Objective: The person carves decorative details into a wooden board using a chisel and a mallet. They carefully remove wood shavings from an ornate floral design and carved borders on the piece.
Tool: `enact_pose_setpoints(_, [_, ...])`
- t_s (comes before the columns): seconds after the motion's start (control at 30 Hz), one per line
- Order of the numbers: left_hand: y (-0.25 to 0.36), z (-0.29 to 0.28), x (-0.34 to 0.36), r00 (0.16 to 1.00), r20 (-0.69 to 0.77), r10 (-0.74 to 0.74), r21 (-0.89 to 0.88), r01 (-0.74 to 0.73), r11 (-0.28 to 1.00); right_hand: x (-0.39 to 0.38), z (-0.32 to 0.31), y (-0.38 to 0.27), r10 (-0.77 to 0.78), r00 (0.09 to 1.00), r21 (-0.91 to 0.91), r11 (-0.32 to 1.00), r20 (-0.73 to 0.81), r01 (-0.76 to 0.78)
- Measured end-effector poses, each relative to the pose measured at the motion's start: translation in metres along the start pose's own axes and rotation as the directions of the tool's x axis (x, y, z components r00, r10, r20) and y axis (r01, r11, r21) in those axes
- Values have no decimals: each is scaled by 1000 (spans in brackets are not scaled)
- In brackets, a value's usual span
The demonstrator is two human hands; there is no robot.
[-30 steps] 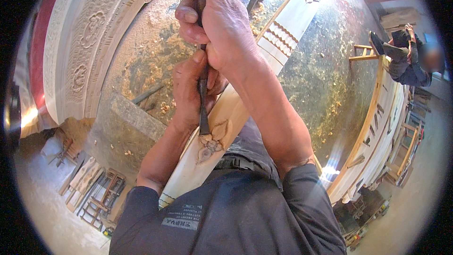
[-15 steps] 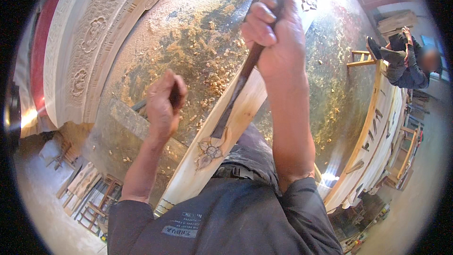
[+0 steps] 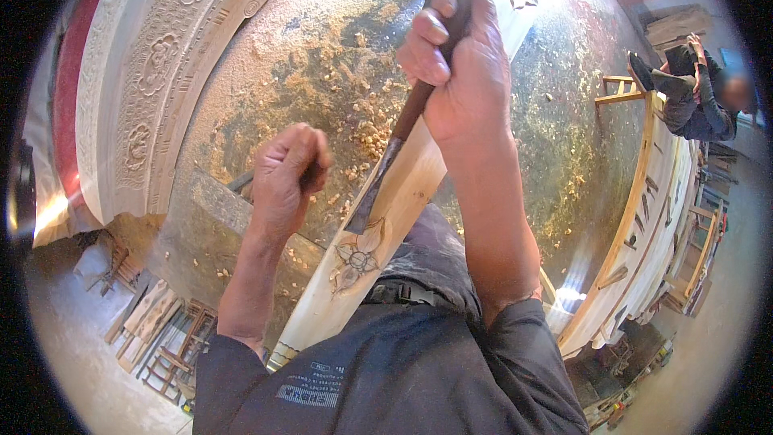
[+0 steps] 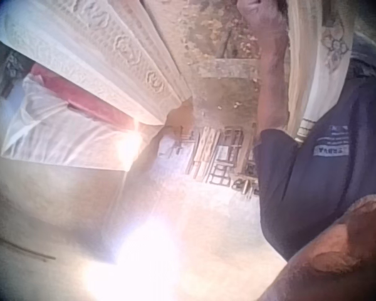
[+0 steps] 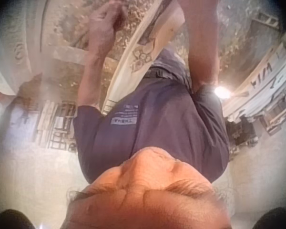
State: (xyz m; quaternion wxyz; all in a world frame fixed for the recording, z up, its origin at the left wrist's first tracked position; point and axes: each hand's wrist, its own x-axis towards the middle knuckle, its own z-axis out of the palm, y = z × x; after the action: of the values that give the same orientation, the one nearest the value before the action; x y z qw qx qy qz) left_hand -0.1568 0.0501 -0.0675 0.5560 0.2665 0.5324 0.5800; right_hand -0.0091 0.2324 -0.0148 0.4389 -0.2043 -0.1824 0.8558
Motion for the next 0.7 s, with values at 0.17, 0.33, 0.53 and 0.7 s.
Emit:
enact_pose_setpoints(0.17, [24, 36, 15, 965, 251, -77, -166, 121, 979, 5, 3, 4, 23, 996, -95, 995, 82, -15])
enact_pose_setpoints(0.33, [22, 46, 18, 970, 243, -24, -144, 61, 988, 3, 8, 7, 47, 994, -120, 991, -97, -59])
enact_pose_setpoints(0.53, [17, 47, 22, 948, 318, 28, -31, -19, 999, 2, 21, 10, 5, 993, -125, 992, -120, -20])
enact_pose_setpoints(0.7, [16, 48, 23, 949, 310, 50, -26, -44, 999, 2, 27, 11, 8, 986, -105, 994, -169, -26])
